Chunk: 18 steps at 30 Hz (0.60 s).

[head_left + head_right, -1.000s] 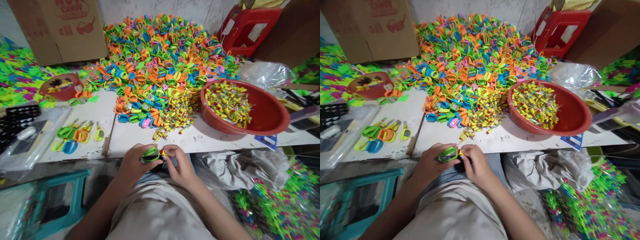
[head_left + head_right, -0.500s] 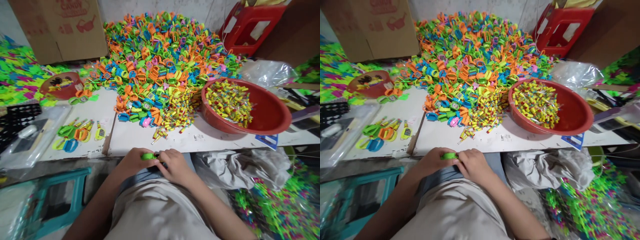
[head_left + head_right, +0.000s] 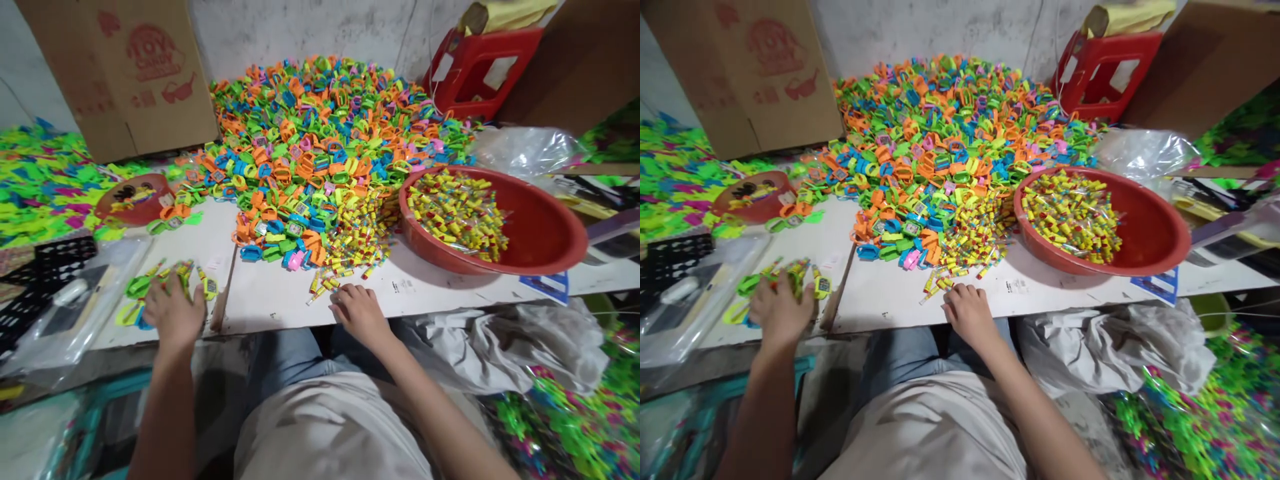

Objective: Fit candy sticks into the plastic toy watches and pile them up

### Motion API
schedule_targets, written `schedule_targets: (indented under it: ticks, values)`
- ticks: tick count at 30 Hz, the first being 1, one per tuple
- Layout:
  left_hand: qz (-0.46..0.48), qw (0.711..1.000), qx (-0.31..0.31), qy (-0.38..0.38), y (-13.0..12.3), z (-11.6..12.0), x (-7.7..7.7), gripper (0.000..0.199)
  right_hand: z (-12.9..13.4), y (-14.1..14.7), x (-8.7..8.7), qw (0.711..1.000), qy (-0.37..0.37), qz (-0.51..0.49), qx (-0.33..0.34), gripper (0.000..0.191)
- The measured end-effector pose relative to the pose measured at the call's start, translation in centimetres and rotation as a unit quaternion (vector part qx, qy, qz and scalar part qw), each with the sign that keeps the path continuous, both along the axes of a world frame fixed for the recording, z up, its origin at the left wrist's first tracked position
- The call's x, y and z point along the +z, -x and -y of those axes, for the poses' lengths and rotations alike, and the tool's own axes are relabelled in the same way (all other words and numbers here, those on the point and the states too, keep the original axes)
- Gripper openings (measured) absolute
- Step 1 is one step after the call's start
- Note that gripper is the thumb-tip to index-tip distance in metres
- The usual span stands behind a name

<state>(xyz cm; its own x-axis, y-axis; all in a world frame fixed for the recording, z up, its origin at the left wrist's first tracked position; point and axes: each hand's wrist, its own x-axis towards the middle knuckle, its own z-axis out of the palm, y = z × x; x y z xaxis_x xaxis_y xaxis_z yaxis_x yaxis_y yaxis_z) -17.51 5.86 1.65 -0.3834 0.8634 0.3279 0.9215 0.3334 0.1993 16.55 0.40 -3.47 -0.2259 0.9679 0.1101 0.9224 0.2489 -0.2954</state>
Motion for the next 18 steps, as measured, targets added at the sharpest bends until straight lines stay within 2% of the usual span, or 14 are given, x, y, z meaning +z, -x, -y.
schedule_targets:
  ticks: [1,3,6,7,10,12,15,18]
  values:
    - [0.000,1.000,-0.020,-0.017,-0.9,0.0,-0.4,0.061,0.1,0.1,-0.1,1.000,-0.002,-0.006,-0.010,0.012]
    - [0.001,0.994,-0.103,-0.032,-3.6,-0.3,-1.0,0.052,0.2,0.2,-0.3,0.999,-0.004,-0.021,-0.035,0.007]
    - [0.013,0.967,-0.253,0.019,-8.5,-1.5,-1.9,0.041,0.2,0.2,-0.4,0.998,-0.003,-0.046,-0.035,0.011]
    - [0.019,0.961,-0.275,0.033,-10.1,-2.0,-2.2,0.039,0.3,0.1,-0.4,0.998,-0.004,-0.054,-0.024,0.014]
    - [0.036,0.956,-0.289,0.033,-13.5,-3.5,-3.0,0.033,0.9,0.1,-0.2,0.995,-0.019,-0.100,0.000,0.013]
    - [0.039,0.961,-0.275,0.018,-14.5,-4.3,-3.5,0.029,1.5,0.0,0.0,0.989,-0.037,-0.146,-0.002,0.003]
    - [0.058,0.960,-0.273,0.010,-14.2,-4.6,-4.1,0.022,2.2,-0.3,0.1,0.980,-0.048,-0.194,0.004,0.016]
    - [0.137,0.942,-0.305,-0.007,-12.9,-3.6,-4.5,0.014,2.5,-0.3,0.1,0.968,-0.053,-0.244,0.026,0.017]
